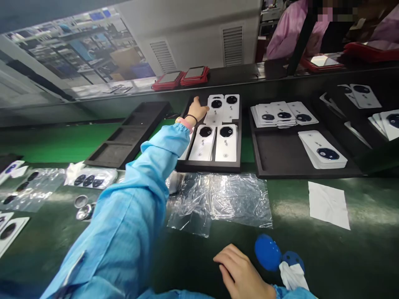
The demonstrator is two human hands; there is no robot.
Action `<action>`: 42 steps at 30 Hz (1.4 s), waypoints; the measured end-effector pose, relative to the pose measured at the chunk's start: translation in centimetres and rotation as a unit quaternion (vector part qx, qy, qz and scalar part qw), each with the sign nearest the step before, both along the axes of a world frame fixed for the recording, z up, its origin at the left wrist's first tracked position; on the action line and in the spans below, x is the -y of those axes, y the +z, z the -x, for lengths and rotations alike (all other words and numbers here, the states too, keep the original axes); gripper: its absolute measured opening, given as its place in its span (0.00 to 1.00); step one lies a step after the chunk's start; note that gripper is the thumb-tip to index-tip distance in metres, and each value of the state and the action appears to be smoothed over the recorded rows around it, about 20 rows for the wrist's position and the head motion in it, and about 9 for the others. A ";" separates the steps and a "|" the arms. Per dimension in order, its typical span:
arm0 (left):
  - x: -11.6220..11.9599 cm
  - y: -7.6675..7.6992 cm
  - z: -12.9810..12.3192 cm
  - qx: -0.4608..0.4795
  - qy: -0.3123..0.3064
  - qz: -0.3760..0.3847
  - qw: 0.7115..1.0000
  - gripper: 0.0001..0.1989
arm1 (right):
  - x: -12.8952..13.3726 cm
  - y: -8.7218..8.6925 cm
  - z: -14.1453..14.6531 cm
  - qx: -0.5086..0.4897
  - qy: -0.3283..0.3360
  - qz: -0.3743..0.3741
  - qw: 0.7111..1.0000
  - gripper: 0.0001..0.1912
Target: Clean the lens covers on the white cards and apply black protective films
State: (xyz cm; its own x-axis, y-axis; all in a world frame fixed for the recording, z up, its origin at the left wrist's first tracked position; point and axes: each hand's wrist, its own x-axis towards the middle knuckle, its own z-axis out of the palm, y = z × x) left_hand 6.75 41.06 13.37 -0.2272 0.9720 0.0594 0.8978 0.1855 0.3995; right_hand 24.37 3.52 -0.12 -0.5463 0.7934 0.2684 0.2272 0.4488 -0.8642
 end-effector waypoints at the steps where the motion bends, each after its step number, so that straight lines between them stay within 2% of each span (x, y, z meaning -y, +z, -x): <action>1: 1.3 0.2 0.3 0.003 -0.010 -0.002 1.000 0.34 | 0.0 0.3 0.0 0.005 -0.003 0.001 1.000 0.15; 4: 6.6 0.3 2.1 0.013 -0.068 -0.019 0.997 0.37 | 0.0 0.9 0.1 0.006 -0.021 -0.023 1.000 0.14; 6: 11.0 -0.1 3.7 0.021 -0.175 -0.046 0.983 0.38 | 0.0 1.1 0.2 -0.001 -0.043 -0.059 0.997 0.14; 8: 15.6 -0.8 5.5 0.022 -0.251 -0.067 0.965 0.36 | -0.2 1.3 0.1 -0.004 -0.070 -0.104 0.992 0.14; 11: 22.4 -2.5 7.4 0.022 -0.315 -0.067 0.946 0.30 | -0.4 1.4 0.0 0.011 -0.110 -0.173 0.979 0.15; 14: 28.4 -4.8 7.9 0.028 -0.352 -0.054 0.934 0.26 | -0.7 1.4 0.0 0.054 -0.149 -0.229 0.960 0.14; 16: 31.3 -6.4 7.7 0.025 -0.346 -0.045 0.937 0.26 | -0.9 1.3 0.2 0.087 -0.175 -0.256 0.947 0.13; 18: 33.2 -8.2 7.3 0.009 -0.316 -0.040 0.948 0.27 | -1.2 1.3 0.2 0.108 -0.198 -0.276 0.934 0.13; 21: 34.0 -10.5 6.7 -0.005 -0.279 -0.029 0.960 0.29 | -2.0 1.2 0.0 0.135 -0.245 -0.285 0.917 0.13; 23: 33.7 -11.6 6.4 -0.008 -0.254 -0.019 0.967 0.32 | -3.1 1.1 -0.2 0.175 -0.279 -0.255 0.909 0.15; 27: 32.5 -12.6 5.8 -0.003 -0.201 -0.004 0.980 0.41 | -5.6 0.9 0.1 0.293 -0.327 -0.070 0.896 0.31; 29: 32.1 -12.6 5.5 0.011 -0.178 0.002 0.984 0.45 | -6.5 0.9 1.0 0.320 -0.310 0.002 0.895 0.37; 31: 31.9 -12.5 5.3 0.025 -0.166 0.005 0.986 0.47 | -6.7 0.9 2.3 0.319 -0.279 0.026 0.905 0.39; 36: 31.8 -12.6 4.9 0.060 -0.174 -0.003 0.983 0.48 | -6.1 0.4 5.1 0.278 -0.219 0.016 0.935 0.38; 42: 32.4 -13.5 4.6 0.109 -0.205 -0.019 0.973 0.46 | -5.4 -0.1 6.1 0.192 -0.160 0.020 0.968 0.39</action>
